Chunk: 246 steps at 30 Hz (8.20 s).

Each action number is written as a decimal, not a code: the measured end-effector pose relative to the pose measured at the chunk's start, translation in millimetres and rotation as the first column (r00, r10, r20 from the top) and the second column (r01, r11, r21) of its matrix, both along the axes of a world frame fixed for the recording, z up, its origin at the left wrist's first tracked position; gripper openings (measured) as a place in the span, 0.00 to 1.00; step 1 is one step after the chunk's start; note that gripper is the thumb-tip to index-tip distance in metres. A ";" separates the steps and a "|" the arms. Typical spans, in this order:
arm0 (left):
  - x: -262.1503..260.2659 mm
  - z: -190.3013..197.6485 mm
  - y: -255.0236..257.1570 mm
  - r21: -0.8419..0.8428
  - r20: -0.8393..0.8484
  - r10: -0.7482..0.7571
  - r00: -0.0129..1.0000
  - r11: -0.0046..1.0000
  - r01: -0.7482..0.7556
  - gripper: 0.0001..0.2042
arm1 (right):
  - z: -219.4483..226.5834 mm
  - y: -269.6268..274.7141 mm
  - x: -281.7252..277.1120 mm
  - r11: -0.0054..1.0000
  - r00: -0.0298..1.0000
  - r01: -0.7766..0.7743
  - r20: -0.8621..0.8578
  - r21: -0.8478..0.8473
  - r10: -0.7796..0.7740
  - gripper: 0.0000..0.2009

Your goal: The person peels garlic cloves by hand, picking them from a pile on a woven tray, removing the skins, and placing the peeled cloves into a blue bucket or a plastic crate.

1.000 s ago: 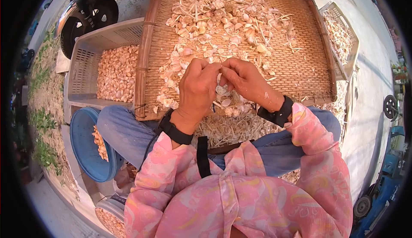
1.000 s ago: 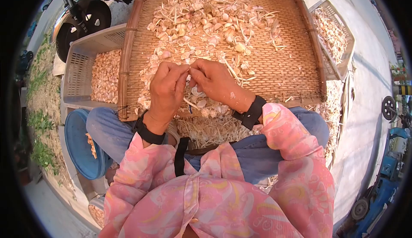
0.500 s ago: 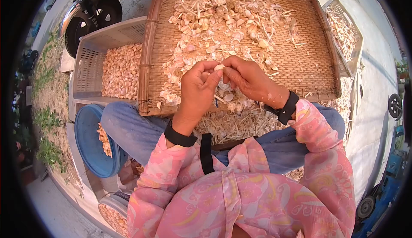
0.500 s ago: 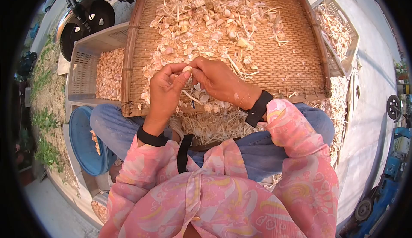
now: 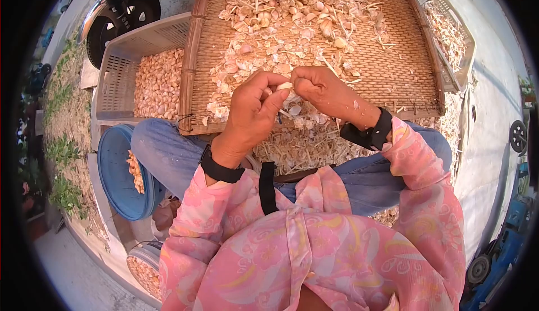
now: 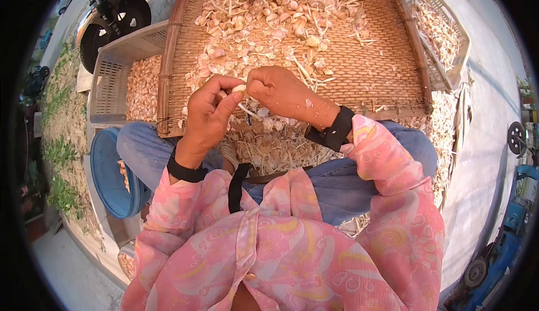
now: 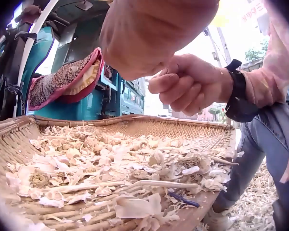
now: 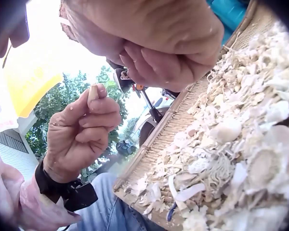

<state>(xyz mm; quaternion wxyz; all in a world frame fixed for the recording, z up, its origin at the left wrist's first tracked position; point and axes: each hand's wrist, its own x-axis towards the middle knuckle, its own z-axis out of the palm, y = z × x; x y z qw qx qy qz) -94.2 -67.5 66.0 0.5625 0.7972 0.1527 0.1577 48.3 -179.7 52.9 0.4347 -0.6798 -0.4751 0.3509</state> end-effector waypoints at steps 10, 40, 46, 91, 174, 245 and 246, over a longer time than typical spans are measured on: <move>-38.6 8.4 32.3 -0.686 0.121 0.187 0.975 0.725 -0.054 0.12 | -24.6 -4.6 39.1 0.931 0.682 0.348 0.711 -0.108 -0.172 0.14; 16.3 -17.7 2.2 -0.631 0.033 0.216 0.976 0.761 -0.147 0.08 | 4.2 3.9 3.6 0.974 0.918 0.087 -0.398 0.211 0.004 0.08; 10.5 -22.7 -16.3 -0.297 0.284 0.323 0.903 0.925 -0.238 0.06 | 1.5 12.0 -18.4 0.966 0.882 0.212 -0.455 0.152 -0.122 0.07; -77.9 134.7 -26.4 -0.467 0.882 0.287 0.374 0.422 0.777 0.06 | -43.8 147.4 -16.4 0.940 0.625 -0.265 0.704 -0.214 0.336 0.12; 5.2 1.9 27.8 -0.911 -0.017 0.264 0.964 0.393 -0.123 0.09 | -26.6 17.5 14.3 0.996 0.831 0.078 0.550 0.033 -0.084 0.11; -99.8 58.4 141.6 0.107 -0.007 0.618 0.786 0.782 -0.614 0.15 | -36.8 14.5 21.4 0.970 0.756 -0.127 0.613 -0.206 0.229 0.11; -89.4 57.0 124.6 0.065 -0.031 0.566 0.824 0.824 -0.563 0.16 | -34.8 14.4 19.8 0.969 0.752 -0.120 0.618 -0.214 0.230 0.11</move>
